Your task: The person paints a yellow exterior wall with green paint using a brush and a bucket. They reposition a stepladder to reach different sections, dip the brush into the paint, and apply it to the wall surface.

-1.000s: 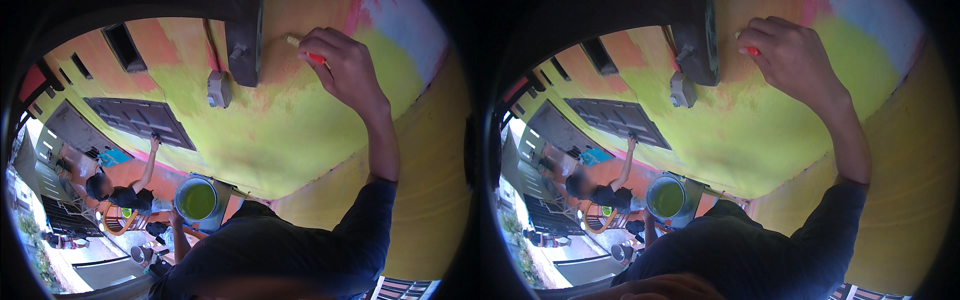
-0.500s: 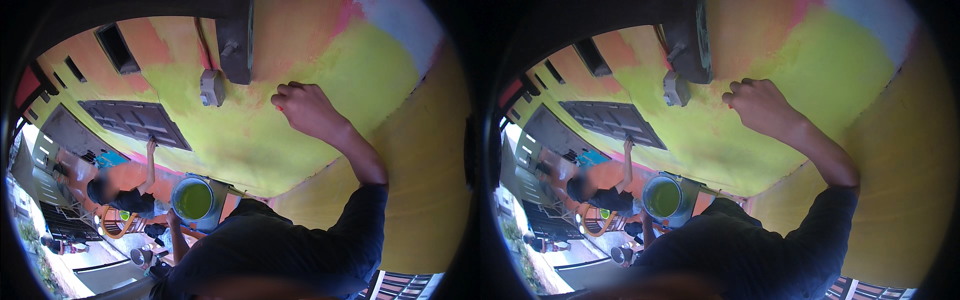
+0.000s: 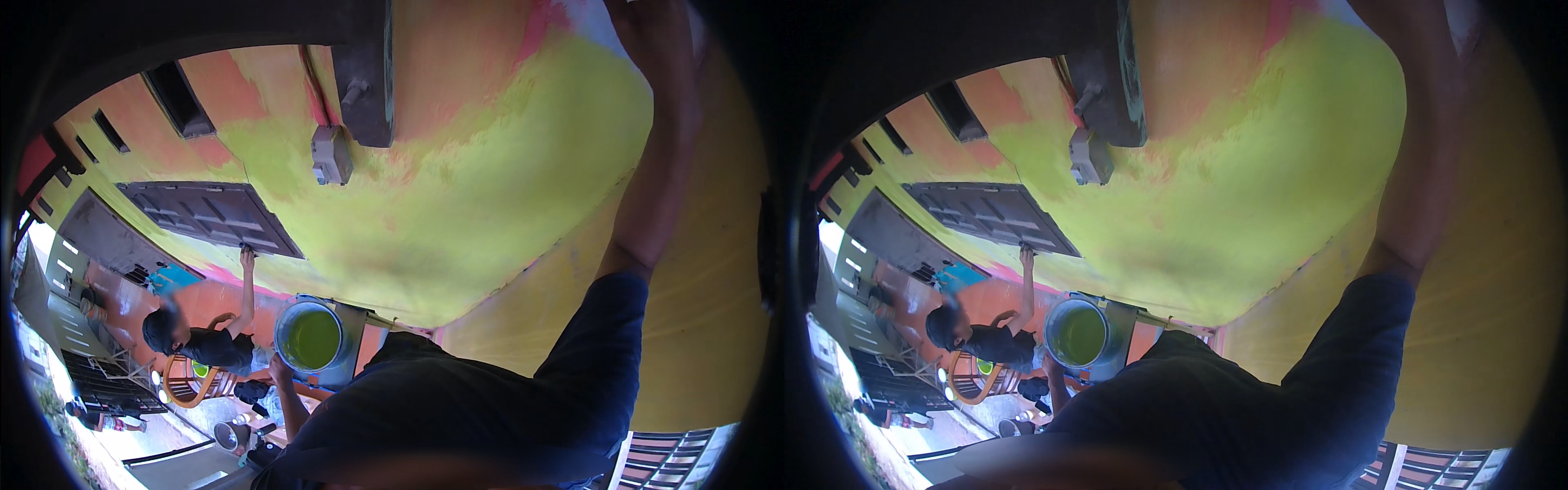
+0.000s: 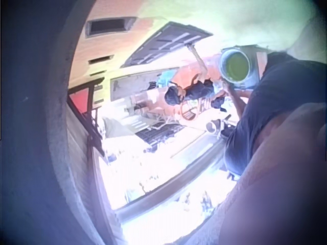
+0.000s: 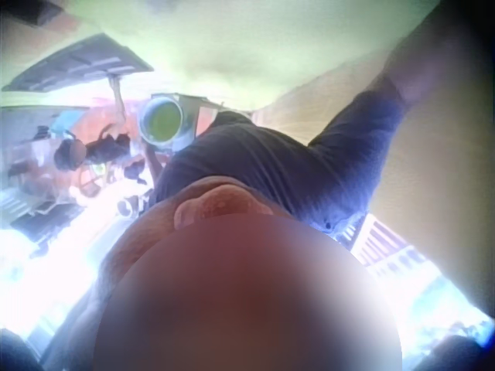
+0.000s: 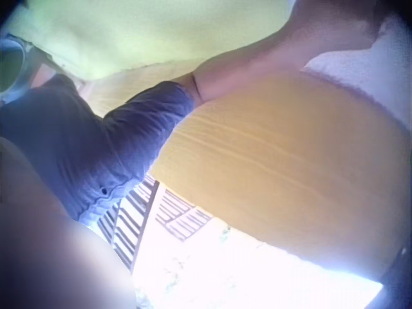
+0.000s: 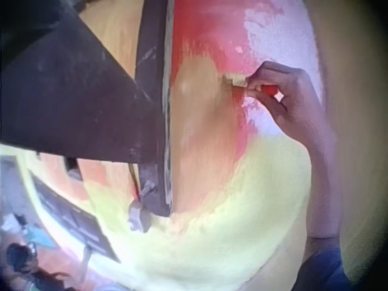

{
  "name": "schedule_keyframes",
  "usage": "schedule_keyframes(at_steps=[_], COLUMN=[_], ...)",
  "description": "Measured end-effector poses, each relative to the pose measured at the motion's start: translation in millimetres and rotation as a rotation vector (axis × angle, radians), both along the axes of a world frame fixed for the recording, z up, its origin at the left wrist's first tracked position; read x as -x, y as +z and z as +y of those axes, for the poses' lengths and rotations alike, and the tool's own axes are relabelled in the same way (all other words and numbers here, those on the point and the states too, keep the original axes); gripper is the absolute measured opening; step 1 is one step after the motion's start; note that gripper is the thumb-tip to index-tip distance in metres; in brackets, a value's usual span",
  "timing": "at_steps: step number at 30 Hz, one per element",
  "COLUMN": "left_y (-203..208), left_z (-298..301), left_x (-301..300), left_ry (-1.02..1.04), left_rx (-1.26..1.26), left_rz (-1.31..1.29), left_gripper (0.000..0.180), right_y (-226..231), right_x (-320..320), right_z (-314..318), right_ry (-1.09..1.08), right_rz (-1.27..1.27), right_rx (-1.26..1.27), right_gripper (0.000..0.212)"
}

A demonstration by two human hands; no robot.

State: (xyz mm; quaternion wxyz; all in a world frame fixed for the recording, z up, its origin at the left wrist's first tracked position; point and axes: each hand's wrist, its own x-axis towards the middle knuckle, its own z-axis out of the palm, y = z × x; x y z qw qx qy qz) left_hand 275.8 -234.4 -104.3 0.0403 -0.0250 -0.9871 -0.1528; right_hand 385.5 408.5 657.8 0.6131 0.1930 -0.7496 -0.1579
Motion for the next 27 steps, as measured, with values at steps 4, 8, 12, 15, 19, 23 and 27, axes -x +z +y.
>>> schedule_keyframes(at_steps=[4,8,12,15,19,23,27], left_y=[-17,-26,-21,-18,-21,-30,-38], left_z=[-6,-11,-9,-6,-7,-13,-19], left_x=[3,5,8,10,9,7,7], left_ry=[-0.023,-0.018,-0.014,0.055,0.069,0.039,-0.026], left_rx=[-0.074,-0.081,-0.062,0.006,0.010,-0.058,-0.090], left_rz=[0.111,0.122,0.056,-0.112,-0.083,-0.002,0.066], left_gripper=[0.039,0.039,0.043,0.046,0.047,0.045,0.044], right_y=[-101,-177,-163,-107,-49,-70,-167], right_x=[-11,-15,-9,-10,-7,-6,-4], right_z=[0,-21,-13,8,16,10,-7], right_ry=[-0.026,-0.124,-0.132,-0.026,0.068,-0.128,-0.090], right_rz=[-0.298,-0.653,-0.698,-0.446,0.037,-0.022,-0.251], right_rx=[0.104,0.258,0.310,0.332,0.121,0.114,0.173], right_gripper=[0.012,0.012,0.009,0.007,0.010,0.011,0.019])
